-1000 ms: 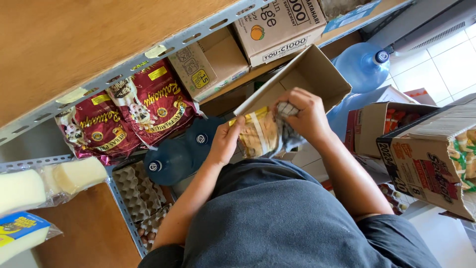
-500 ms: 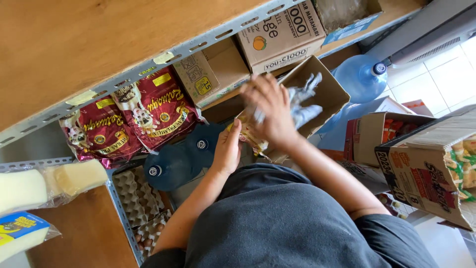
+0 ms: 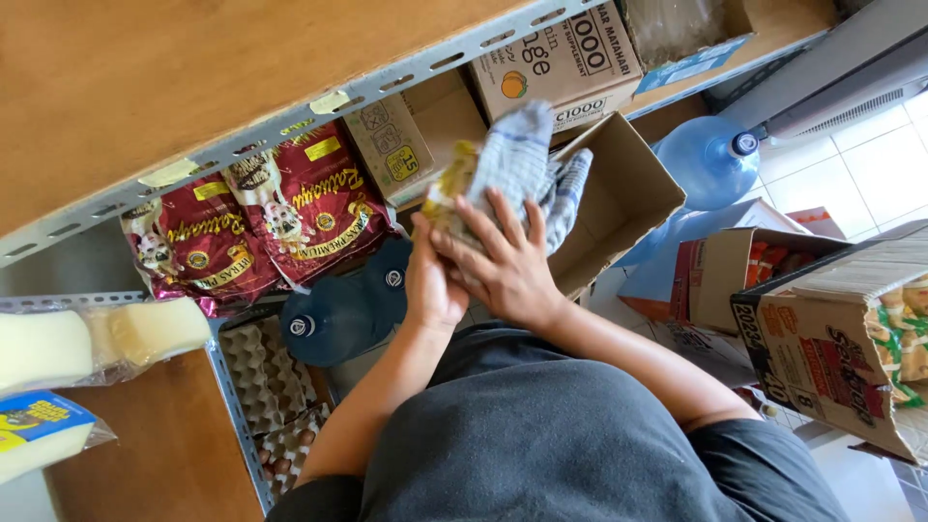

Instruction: Restocking and organizing packets of instant noodles from a box onto a shelf.

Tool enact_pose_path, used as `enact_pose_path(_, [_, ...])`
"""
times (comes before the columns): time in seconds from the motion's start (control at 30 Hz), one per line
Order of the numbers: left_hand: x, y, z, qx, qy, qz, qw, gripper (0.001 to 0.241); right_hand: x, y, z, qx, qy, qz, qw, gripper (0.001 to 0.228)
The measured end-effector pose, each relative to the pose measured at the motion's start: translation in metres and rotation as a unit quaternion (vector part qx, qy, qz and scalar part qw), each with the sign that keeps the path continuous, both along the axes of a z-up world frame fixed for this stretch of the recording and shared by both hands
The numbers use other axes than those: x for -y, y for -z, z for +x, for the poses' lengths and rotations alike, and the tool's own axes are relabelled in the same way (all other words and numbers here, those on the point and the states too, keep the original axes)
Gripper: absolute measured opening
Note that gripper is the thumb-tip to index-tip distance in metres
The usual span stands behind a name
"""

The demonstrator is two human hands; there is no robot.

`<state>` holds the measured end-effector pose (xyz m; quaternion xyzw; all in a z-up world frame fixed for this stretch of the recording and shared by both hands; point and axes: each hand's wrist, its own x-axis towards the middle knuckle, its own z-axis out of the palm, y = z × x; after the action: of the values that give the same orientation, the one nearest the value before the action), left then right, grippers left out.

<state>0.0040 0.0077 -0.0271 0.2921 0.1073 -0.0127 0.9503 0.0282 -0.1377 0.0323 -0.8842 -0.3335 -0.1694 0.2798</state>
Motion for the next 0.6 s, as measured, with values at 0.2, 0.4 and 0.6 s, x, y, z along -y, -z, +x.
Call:
enact_pose_path(0.2, [-0.009,-0.03,-0.003,0.012,-0.059,-0.042,0.997,0.073,0.032,0.093,-0.006,-0.019,-0.062,0.086,0.994,0.074])
enact_pose_path(0.4, [-0.009,-0.013,-0.005,0.03,-0.027,-0.063,0.997,0.071,0.029,0.07,0.021,-0.312,-0.11,0.548,0.768,0.082])
enact_pose_path(0.6, [-0.015,-0.011,0.008,-0.029,-0.013,-0.028,0.999,0.065,0.04,0.043,0.023,-0.551,-0.209,0.629,0.507,0.086])
